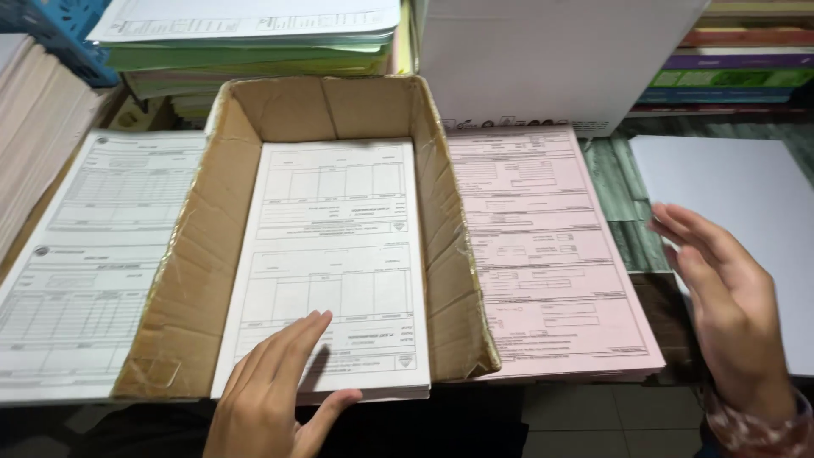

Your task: Sorting and collating printed forms into a cardboard box and onto various stacks

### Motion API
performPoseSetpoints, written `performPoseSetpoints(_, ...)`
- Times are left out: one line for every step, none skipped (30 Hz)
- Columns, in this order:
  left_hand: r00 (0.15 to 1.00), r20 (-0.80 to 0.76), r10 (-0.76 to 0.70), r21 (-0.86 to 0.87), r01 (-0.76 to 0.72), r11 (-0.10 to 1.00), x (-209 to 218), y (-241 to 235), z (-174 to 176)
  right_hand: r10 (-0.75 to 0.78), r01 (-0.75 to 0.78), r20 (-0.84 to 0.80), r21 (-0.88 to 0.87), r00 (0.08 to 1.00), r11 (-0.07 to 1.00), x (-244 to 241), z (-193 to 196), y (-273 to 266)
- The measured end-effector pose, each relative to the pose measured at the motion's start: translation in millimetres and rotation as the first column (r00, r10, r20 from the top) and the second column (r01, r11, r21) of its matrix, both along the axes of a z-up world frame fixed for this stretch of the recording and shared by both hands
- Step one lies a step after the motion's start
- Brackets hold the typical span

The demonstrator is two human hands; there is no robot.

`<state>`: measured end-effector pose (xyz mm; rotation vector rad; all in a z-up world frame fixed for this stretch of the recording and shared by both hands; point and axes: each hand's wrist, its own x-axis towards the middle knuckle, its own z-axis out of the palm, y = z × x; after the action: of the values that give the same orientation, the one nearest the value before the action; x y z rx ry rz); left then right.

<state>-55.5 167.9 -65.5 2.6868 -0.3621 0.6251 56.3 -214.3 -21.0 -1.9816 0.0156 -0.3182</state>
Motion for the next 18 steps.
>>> performPoseSetpoints(0.999, 0.044, 0.029, 0.011, -0.029, 1.0, 0.5, -5.4, -1.8, 0.059, -0.051, -0.073, 0.118, 0.996, 0.992, 16.3, 2.6, -3.3)
performPoseSetpoints(0.995, 0.088, 0.057, 0.02, -0.059, 0.998, 1.2, -11.2, -3.3, 0.126, -0.091, -0.136, 0.239, 0.983, 0.967, 32.9, 5.9, -7.7)
performPoseSetpoints(0.994, 0.098, 0.04, 0.017, -0.042, 0.999, 1.7, -9.9, -18.5, 0.109, -0.077, -0.126, 0.236, 0.986, 0.969, 48.7, 1.6, -10.5)
performPoseSetpoints(0.998, -0.065, -0.014, 0.019, 0.015, 1.0, 3.0, -8.7, -33.8, 0.155, -0.096, -0.195, 0.283, 0.968, 0.954, 64.9, -2.4, -14.0)
performPoseSetpoints(0.972, -0.229, -0.057, 0.016, 0.062, 0.998, 3.7, -6.9, -48.7, 0.211, -0.116, -0.263, 0.335, 0.942, 0.935, 83.2, -7.2, -16.4)
performPoseSetpoints(0.973, -0.221, -0.067, 0.018, 0.072, 0.997, 7.8, -22.2, -40.7, 0.201, -0.109, -0.254, 0.335, 0.946, 0.936, 91.6, -8.0, -16.6)
performPoseSetpoints(0.988, -0.14, -0.069, -0.06, 0.061, 0.996, 10.1, -36.8, -32.6, 0.227, -0.104, -0.32, 0.359, 0.92, 0.928, 101.2, -9.7, -15.1)
performPoseSetpoints(0.996, -0.059, -0.065, -0.139, 0.056, 0.989, 12.2, -51.2, -25.0, 0.254, -0.098, -0.383, 0.382, 0.888, 0.919, 110.9, -11.6, -13.4)
performPoseSetpoints(0.997, -0.056, -0.062, -0.133, 0.054, 0.99, 16.5, -57.7, -25.5, 0.258, -0.102, -0.379, 0.387, 0.889, 0.916, 114.4, -14.9, -11.4)
performPoseSetpoints(0.995, -0.028, -0.1, -0.167, 0.094, 0.981, 20.7, -64.1, -26.5, 0.26, -0.111, -0.36, 0.385, 0.896, 0.916, 117.8, -18.7, -9.3)
performPoseSetpoints(0.99, -0.004, -0.138, -0.2, 0.135, 0.971, 23.1, -70.4, -28.1, 0.26, -0.118, -0.345, 0.383, 0.902, 0.916, 119.3, -23.9, -7.1)
performPoseSetpoints(0.991, -0.007, -0.137, -0.195, 0.133, 0.972, 27.7, -75.3, -26.5, 0.263, -0.118, -0.345, 0.388, 0.901, 0.914, 119.2, -25.9, -5.5)
performPoseSetpoints(0.983, 0.021, -0.184, -0.18, 0.185, 0.966, 31.2, -80.1, -24.4, 0.336, -0.197, -0.337, 0.384, 0.879, 0.902, 118.4, -28.1, -3.6)
performPoseSetpoints(0.972, 0.049, -0.231, -0.165, 0.236, 0.958, 34.6, -84.7, -22.4, 0.406, -0.274, -0.33, 0.38, 0.852, 0.883, 117.4, -30.3, -1.4)
performPoseSetpoints(0.973, 0.045, -0.228, -0.161, 0.232, 0.959, 36.2, -92.6, -15.1, 0.411, -0.276, -0.33, 0.385, 0.85, 0.881, 117.2, -28.7, -0.6)
performPoseSetpoints(0.983, 0.088, -0.158, -0.155, 0.17, 0.973, 37.4, -100.1, -8.1, 0.347, -0.216, -0.299, 0.395, 0.889, 0.893, 116.5, -27.3, 0.5)
performPoseSetpoints(0.988, 0.128, -0.085, -0.153, 0.104, 0.983, 36.8, -107.8, -1.3, 0.282, -0.156, -0.272, 0.406, 0.92, 0.9, 114.6, -26.4, 2.0)
performPoseSetpoints(0.989, 0.122, -0.08, -0.151, 0.098, 0.984, 37.3, -109.7, -1.3, 0.287, -0.158, -0.276, 0.41, 0.917, 0.898, 115.3, -28.6, 1.7)
